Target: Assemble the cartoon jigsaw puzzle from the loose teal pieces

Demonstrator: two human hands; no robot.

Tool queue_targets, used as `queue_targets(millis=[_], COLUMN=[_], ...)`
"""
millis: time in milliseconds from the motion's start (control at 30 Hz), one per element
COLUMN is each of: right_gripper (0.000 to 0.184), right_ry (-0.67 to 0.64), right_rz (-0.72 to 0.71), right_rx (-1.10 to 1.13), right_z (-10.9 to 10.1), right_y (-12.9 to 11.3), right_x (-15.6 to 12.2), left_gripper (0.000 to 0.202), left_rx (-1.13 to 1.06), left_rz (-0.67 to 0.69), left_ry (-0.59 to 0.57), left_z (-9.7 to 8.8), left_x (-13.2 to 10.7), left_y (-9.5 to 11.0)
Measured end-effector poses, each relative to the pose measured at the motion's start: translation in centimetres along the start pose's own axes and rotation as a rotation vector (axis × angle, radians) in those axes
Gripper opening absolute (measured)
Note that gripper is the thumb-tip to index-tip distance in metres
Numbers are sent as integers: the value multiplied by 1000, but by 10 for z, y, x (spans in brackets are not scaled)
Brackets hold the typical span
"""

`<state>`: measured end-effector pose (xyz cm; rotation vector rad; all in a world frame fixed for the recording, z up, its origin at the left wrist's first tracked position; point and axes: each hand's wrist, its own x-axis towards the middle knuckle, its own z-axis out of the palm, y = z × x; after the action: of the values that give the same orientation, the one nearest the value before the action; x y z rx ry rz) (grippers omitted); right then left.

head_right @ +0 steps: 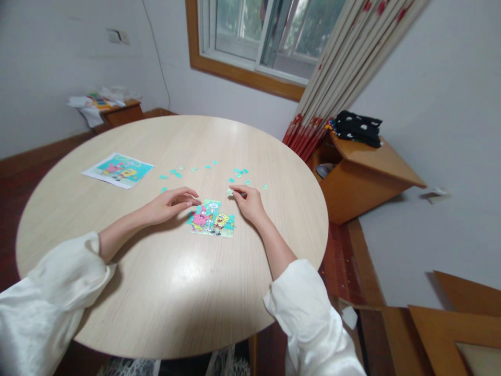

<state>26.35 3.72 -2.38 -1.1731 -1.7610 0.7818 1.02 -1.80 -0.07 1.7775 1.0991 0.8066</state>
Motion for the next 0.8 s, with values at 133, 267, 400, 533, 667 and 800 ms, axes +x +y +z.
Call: queue_targets(millis=[133, 267, 400, 533, 667, 800], right_gripper=[24, 23, 23, 23, 22, 23], right_ry=[10, 11, 7, 2, 1, 9], right_rz=[7, 18, 15, 17, 20, 16], right_rx=[4, 5, 3, -7, -4, 3], right_z=[0, 0, 0, -1, 0, 0], right_y=[-1, 1, 0, -3, -3, -1], right_x=[0, 0, -1, -2, -1, -1], left_gripper=[15, 14, 17, 19, 17, 14], left_rx=[35, 105, 144, 200, 273, 350], left_rz=[-17, -58, -75, -131, -182, -192], left_ry=[144, 388, 573, 729, 777, 788], left_z=[-1, -7, -22, -43, -54, -54], left_x=[1, 5, 9, 12, 12, 11], left_y=[3, 2, -8, -22, -27, -25])
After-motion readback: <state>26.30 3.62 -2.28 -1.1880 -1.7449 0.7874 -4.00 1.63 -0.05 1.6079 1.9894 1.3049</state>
